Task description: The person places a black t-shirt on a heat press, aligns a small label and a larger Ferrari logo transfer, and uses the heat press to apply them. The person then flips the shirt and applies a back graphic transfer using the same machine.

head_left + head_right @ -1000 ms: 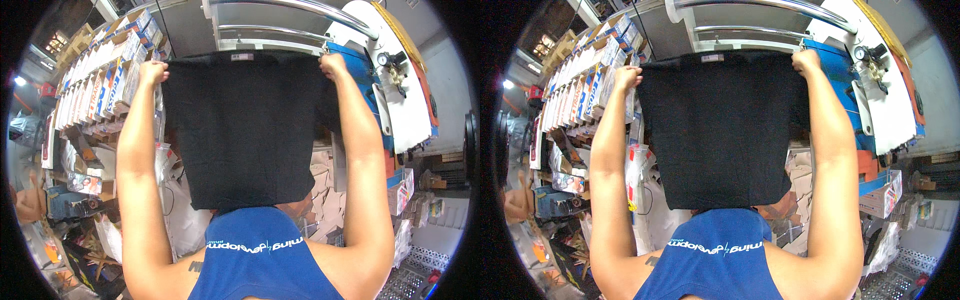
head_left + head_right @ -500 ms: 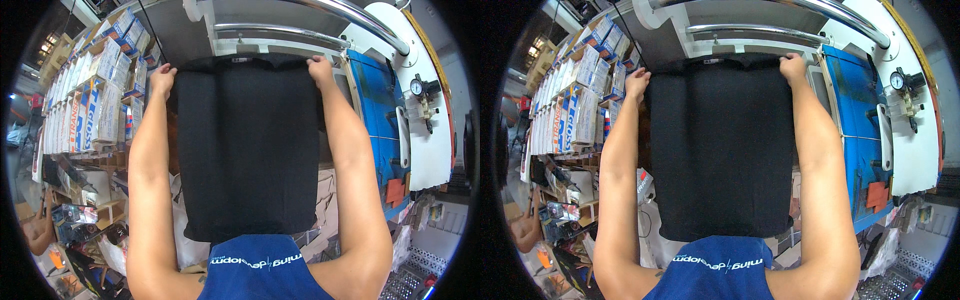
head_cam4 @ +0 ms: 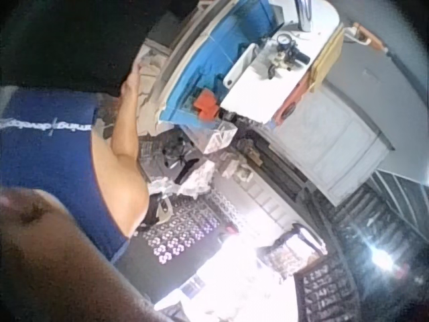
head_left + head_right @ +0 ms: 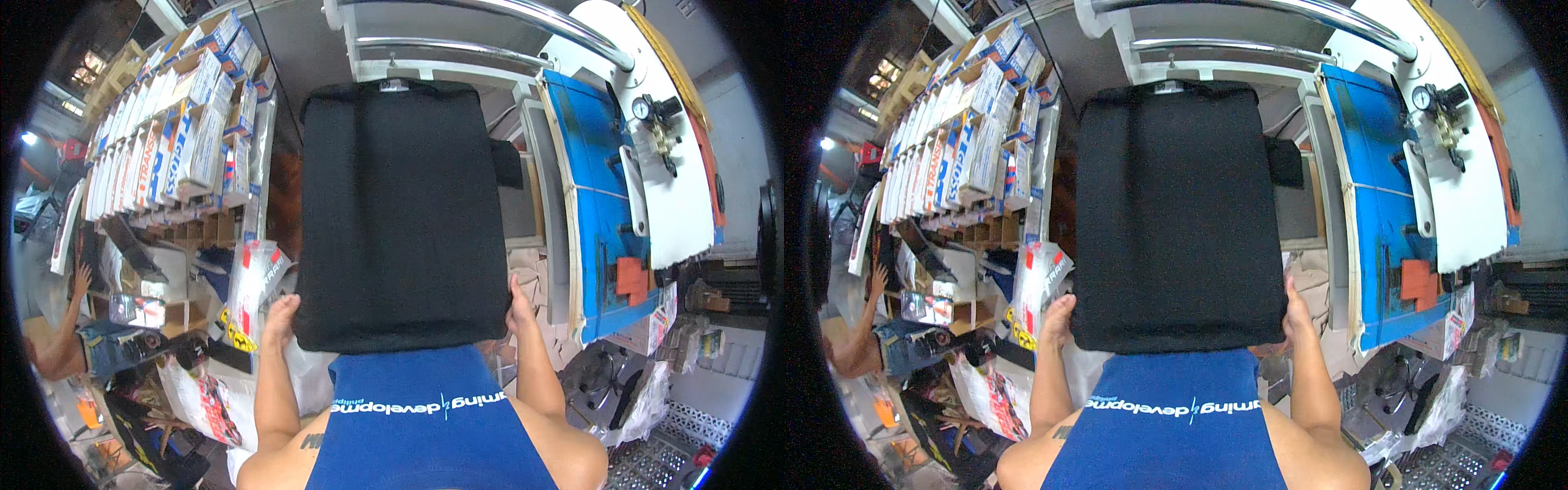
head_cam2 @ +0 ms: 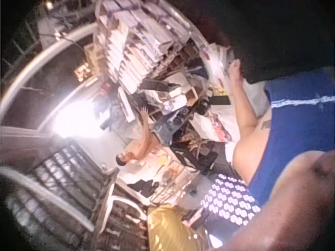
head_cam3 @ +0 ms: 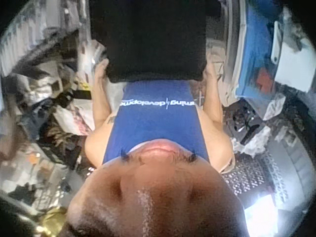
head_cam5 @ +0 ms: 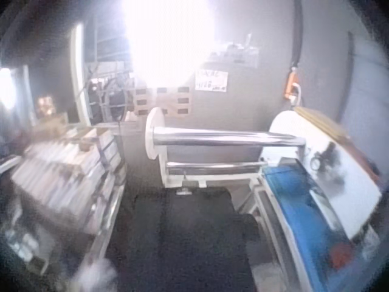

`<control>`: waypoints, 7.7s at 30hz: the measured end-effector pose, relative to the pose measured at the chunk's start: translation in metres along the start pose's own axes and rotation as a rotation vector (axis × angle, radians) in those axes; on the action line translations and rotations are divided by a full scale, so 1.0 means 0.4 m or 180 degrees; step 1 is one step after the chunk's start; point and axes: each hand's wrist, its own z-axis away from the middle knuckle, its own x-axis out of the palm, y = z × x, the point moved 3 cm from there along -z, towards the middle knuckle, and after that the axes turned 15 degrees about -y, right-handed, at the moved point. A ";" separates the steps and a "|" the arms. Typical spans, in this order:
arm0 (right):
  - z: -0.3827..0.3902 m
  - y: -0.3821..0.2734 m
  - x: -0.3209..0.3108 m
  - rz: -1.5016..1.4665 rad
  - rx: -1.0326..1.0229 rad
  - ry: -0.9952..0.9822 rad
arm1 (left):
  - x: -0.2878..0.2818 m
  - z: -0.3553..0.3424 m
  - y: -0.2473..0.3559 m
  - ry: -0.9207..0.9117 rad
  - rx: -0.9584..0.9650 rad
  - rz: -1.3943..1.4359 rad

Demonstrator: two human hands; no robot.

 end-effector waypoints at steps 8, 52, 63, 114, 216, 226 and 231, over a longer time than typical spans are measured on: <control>0.028 0.013 -0.172 0.0235 -0.0703 -0.0308 | -0.119 0.085 0.027 -0.0109 0.0271 -0.0445; -0.094 0.233 -0.198 0.0497 0.0529 -0.0008 | -0.055 -0.136 -0.279 -0.0090 -0.0464 -0.1036; -0.569 -0.387 0.144 0.0136 -0.0843 -0.1052 | -0.024 -0.669 0.430 -0.0339 0.0856 0.0346; -0.180 0.144 -0.152 0.1236 0.0319 -0.0069 | 0.021 -0.194 -0.228 0.0964 -0.0582 0.0728; -0.430 -0.313 0.421 0.5943 -0.2919 0.1101 | 0.474 -0.454 0.463 0.1475 0.2489 -0.5709; -0.429 -0.316 0.427 0.5946 -0.2810 0.1047 | 0.470 -0.455 0.463 0.1529 0.2520 -0.5645; -0.429 -0.315 0.434 0.5917 -0.2881 0.1001 | 0.468 -0.453 0.467 0.1553 0.2464 -0.5665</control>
